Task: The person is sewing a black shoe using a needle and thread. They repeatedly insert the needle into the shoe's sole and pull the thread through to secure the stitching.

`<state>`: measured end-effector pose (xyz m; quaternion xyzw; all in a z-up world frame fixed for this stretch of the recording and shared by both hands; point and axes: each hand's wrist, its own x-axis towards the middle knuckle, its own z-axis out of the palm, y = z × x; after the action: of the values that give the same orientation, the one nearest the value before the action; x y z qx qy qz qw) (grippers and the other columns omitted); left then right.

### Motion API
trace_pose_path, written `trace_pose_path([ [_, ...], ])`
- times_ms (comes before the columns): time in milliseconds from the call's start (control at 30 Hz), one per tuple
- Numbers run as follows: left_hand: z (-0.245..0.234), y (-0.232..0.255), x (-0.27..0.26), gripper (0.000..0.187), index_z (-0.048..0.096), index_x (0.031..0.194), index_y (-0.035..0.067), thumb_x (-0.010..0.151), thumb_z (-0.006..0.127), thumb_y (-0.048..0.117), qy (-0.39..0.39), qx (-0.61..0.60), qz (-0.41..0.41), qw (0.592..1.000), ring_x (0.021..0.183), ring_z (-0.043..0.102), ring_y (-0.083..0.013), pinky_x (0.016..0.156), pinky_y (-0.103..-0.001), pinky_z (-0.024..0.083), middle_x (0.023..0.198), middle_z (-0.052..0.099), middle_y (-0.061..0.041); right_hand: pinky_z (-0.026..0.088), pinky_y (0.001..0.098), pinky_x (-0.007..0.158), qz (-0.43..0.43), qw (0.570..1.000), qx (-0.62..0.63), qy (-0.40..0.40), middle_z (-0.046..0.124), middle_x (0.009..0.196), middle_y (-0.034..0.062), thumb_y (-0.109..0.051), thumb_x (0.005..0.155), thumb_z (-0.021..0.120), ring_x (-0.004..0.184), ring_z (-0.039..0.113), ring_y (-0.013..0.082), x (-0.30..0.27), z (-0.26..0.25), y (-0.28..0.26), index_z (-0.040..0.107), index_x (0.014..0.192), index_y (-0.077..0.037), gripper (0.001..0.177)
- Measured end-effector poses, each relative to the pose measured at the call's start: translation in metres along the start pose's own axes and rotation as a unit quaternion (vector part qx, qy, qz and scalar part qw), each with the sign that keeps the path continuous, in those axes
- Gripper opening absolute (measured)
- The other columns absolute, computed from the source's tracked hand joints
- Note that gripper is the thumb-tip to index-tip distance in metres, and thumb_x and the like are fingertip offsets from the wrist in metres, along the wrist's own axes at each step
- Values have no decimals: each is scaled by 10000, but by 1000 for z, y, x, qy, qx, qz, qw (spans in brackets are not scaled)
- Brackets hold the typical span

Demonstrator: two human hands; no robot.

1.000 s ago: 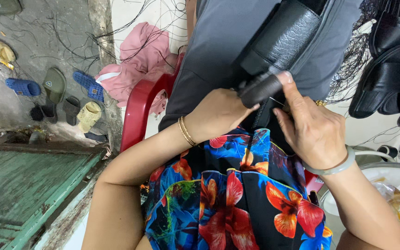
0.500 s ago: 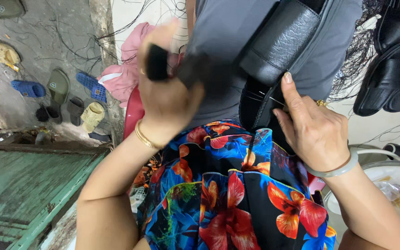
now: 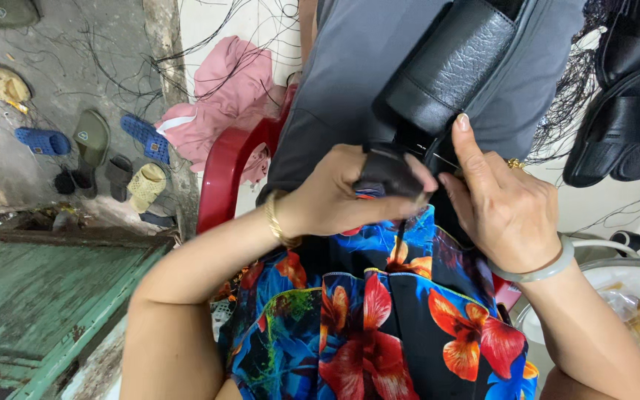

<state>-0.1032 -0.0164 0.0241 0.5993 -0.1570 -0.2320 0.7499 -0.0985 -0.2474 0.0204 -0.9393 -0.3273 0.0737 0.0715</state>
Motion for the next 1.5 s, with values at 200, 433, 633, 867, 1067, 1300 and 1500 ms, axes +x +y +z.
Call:
trace_pose_path([
  [200,9,-49,-8,245,514,1223,177,979,491,181,153,453,37,878,818,597,-313,706,-409,492,872,617,-91,392,310,460,-11,999,-48,10,486,717,-8,-282,978,672,513,501,158,2,3,0,463,1443,-99,542],
  [433,-4,-24,6,138,503,736,110,861,531,159,68,211,-120,968,576,573,-185,580,-304,420,610,563,-6,415,321,469,-9,999,-35,13,492,718,1,-294,986,649,523,516,174,0,7,1,461,1437,-83,532],
  [633,-6,-32,-4,517,318,1381,267,941,561,385,68,407,-39,910,771,610,-181,702,-301,474,977,599,6,407,325,356,0,982,-135,-135,584,806,-54,-387,934,501,486,570,169,2,-24,8,321,1520,-191,644],
  [867,21,-45,2,1042,187,1449,309,715,833,668,54,599,0,799,1018,521,-282,757,-395,528,1120,489,-64,535,370,418,104,918,-93,-371,694,666,27,-373,881,382,482,669,230,13,-52,21,130,1518,-453,690],
  [1067,33,-66,5,785,461,1324,234,717,626,702,60,546,-92,830,839,600,-457,691,-465,511,624,573,-217,469,282,575,63,972,105,-202,653,922,23,-242,892,521,735,631,170,-45,-64,59,520,1362,-230,470],
  [1300,27,-66,5,658,592,1027,67,641,744,578,137,491,-21,860,754,583,-345,633,-438,479,805,604,-160,503,350,760,40,926,240,-288,673,1044,-13,-297,858,465,850,672,212,-36,-37,28,590,1098,-227,280],
  [1500,29,-69,5,762,514,1191,68,664,772,554,127,476,-14,870,796,599,-352,663,-446,492,900,621,-167,284,258,617,229,913,338,-4,362,654,-8,-225,908,660,601,311,111,-23,-12,10,574,1169,-31,336],
])
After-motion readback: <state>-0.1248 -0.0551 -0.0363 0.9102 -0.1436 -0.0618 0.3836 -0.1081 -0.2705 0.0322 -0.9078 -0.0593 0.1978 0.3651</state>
